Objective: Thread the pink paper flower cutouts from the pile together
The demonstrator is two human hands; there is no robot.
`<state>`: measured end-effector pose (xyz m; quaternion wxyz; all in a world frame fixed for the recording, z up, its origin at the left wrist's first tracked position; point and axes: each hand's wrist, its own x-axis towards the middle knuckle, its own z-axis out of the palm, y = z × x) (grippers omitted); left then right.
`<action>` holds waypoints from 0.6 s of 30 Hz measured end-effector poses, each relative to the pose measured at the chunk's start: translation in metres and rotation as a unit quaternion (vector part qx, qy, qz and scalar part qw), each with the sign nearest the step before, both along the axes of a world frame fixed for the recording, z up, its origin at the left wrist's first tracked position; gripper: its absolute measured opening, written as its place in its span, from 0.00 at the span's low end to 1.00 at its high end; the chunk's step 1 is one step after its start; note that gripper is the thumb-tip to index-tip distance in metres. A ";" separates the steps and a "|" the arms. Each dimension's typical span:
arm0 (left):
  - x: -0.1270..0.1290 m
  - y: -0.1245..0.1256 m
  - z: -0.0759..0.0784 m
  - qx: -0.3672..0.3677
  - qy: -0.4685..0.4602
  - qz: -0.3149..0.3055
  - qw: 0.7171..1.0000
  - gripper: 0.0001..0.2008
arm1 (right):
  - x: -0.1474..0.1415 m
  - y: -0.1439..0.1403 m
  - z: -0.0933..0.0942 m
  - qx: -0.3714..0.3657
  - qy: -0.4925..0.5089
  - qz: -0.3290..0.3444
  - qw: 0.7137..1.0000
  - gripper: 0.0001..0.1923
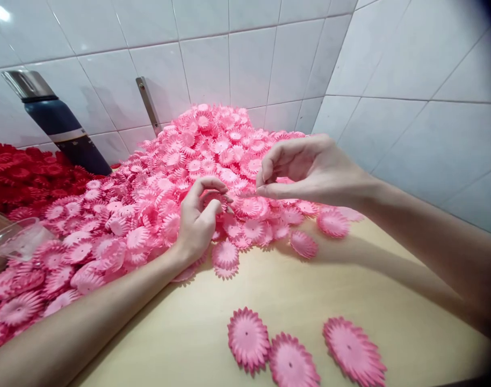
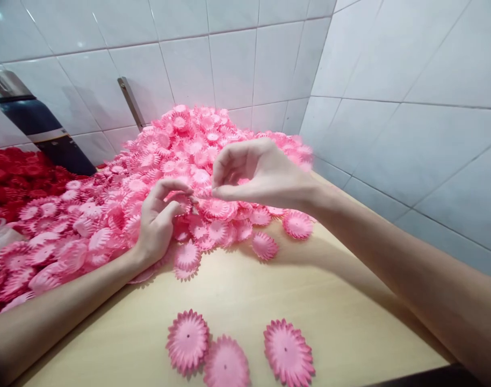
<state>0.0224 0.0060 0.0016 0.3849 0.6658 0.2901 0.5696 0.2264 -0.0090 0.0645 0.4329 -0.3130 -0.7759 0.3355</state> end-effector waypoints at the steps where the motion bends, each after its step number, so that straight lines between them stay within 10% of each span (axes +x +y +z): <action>1: 0.000 -0.002 -0.001 0.025 0.002 -0.005 1.000 0.12 | 0.001 0.001 0.000 -0.008 0.027 -0.010 1.000 0.06; 11: -0.004 -0.010 -0.008 0.286 0.112 -0.080 0.948 0.14 | 0.014 0.012 -0.005 -0.057 0.144 -0.054 0.986 0.11; 18: -0.001 -0.016 -0.010 0.209 0.102 -0.141 0.962 0.19 | 0.007 0.013 -0.009 -0.067 0.178 -0.015 0.982 0.07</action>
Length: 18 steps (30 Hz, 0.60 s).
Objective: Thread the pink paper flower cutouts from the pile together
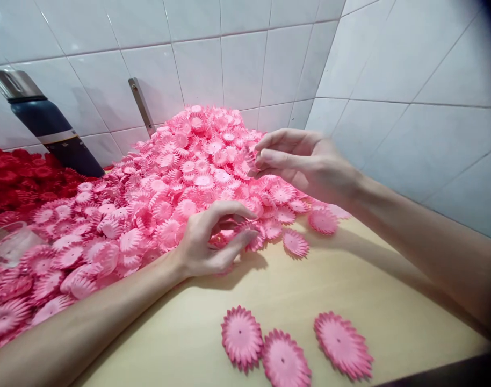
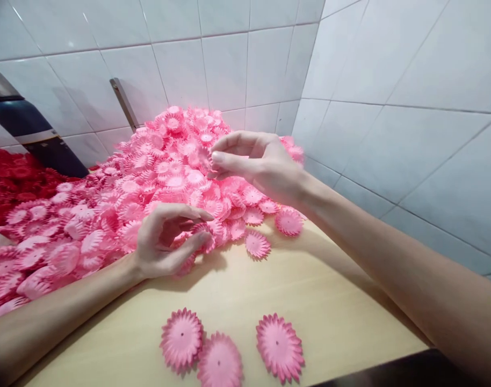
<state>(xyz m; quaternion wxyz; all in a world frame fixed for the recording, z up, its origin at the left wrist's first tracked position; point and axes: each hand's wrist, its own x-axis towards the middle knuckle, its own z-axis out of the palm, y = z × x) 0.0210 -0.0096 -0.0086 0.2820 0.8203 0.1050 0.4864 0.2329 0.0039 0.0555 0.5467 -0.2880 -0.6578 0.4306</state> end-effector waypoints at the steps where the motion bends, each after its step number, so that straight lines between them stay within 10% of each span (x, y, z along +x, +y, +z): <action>1: -0.001 -0.001 0.001 -0.010 0.011 -0.025 1.000 0.21 | -0.001 0.001 -0.002 0.002 0.004 -0.001 1.000 0.07; 6: -0.005 -0.002 0.008 -0.052 0.101 -0.118 0.986 0.20 | -0.004 0.001 -0.009 -0.007 -0.050 -0.067 0.996 0.14; 13: 0.000 0.003 0.015 -0.056 0.121 0.129 0.983 0.13 | -0.005 -0.005 -0.012 -0.097 -0.093 0.021 0.991 0.15; 18: 0.005 0.006 0.012 -0.167 0.002 0.161 0.973 0.12 | -0.009 -0.004 -0.015 -0.085 -0.146 0.020 0.985 0.11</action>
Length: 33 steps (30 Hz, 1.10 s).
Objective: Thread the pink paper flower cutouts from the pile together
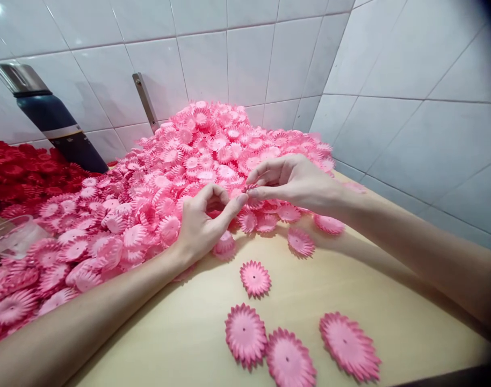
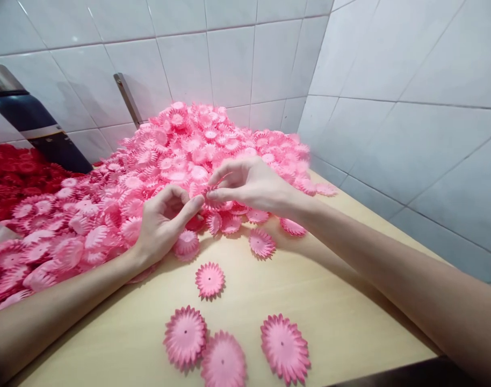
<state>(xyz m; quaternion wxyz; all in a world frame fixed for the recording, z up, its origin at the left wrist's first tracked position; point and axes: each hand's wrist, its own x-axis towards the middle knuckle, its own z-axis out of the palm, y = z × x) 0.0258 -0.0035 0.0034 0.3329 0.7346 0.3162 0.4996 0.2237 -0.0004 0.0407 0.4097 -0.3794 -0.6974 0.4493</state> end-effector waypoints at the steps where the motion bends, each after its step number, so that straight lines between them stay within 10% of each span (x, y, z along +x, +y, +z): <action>1: 0.000 0.001 -0.001 -0.005 -0.019 -0.010 1.000 0.12 | -0.001 0.000 -0.001 0.005 -0.017 -0.002 1.000 0.11; 33: 0.000 0.002 0.001 -0.115 -0.041 -0.076 0.990 0.09 | -0.017 -0.005 -0.019 0.059 -0.017 -0.039 0.997 0.16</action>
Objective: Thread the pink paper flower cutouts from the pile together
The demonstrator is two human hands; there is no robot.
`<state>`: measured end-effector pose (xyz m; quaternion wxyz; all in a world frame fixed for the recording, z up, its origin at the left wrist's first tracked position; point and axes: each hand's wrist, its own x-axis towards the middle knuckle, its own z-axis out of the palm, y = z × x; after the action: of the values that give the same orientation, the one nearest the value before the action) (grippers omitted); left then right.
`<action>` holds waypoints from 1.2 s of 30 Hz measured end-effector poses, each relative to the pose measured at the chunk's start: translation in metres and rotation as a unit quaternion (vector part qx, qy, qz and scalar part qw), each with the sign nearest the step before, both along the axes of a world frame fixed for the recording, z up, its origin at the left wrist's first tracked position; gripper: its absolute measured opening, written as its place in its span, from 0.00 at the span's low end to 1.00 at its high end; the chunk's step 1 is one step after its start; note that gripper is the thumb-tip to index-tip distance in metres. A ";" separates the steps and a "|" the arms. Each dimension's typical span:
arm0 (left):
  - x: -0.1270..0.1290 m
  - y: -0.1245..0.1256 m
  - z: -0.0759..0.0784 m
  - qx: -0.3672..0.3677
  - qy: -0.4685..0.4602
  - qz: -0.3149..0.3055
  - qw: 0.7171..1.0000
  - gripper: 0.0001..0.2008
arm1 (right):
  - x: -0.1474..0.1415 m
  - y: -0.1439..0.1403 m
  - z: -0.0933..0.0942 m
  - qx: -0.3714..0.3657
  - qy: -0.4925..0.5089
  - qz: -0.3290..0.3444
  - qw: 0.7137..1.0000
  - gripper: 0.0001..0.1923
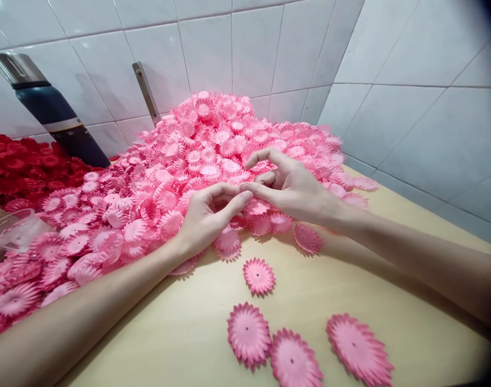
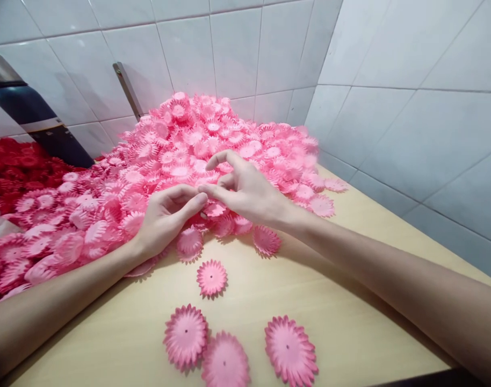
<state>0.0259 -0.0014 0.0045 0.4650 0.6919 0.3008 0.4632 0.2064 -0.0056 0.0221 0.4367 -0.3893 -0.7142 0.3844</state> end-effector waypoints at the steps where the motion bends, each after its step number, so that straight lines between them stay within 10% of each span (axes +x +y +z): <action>1: 0.000 0.001 0.000 0.001 -0.004 0.002 1.000 0.09 | 0.000 0.000 0.000 0.000 0.001 0.002 1.000 0.15; 17: 0.000 0.014 -0.006 -0.067 -0.172 0.155 0.971 0.09 | -0.003 -0.006 0.008 0.068 0.040 -0.029 0.996 0.09; 36: -0.002 0.002 -0.001 0.091 0.002 0.019 0.996 0.08 | -0.005 -0.008 0.007 0.035 0.032 -0.053 0.997 0.14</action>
<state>0.0240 0.0009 0.0033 0.3911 0.7262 0.2715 0.4959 0.2019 -0.0133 0.0287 0.4925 -0.3987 -0.6913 0.3471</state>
